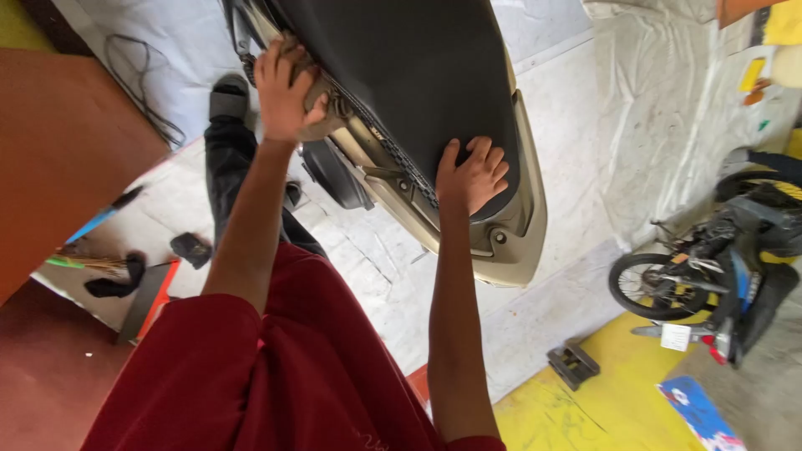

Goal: The person wipes the seat and side panels of a scooter using a cloth. They move around the vehicle to clean different sections, including the rear and side areas, while holding the scooter steady with one hand.

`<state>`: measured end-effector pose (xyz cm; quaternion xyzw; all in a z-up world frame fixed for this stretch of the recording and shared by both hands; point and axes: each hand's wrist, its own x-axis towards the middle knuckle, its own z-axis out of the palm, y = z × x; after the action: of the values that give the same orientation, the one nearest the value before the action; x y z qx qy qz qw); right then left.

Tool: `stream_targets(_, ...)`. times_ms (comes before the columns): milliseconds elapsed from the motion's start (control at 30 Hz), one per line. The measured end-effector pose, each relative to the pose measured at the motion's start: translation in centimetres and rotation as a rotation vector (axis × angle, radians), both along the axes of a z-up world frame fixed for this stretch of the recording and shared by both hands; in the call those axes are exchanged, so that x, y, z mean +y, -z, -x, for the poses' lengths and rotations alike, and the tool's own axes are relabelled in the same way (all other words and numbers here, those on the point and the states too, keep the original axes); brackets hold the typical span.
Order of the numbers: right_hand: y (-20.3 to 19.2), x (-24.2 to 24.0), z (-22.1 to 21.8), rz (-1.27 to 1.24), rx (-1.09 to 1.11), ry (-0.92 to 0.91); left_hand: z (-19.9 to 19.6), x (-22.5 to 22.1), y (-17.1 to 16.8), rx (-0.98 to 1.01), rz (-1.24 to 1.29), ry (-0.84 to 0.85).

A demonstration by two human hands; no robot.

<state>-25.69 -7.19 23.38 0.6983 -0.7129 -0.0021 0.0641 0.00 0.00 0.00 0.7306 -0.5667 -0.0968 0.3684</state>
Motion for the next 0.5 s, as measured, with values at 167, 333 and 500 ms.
stream_targets(167,0.3,-0.1,0.4,0.001,0.007,0.002,4.2,2.4,-7.7,0.055,0.0,-0.025)
stream_targets(333,0.3,0.5,0.8,0.063,0.013,-0.048,9.2,6.1,-10.7,0.021,-0.001,0.175)
stream_targets(500,0.3,0.3,1.0,0.056,-0.089,-0.023,5.5,4.7,-9.5,-0.14,-0.081,0.383)
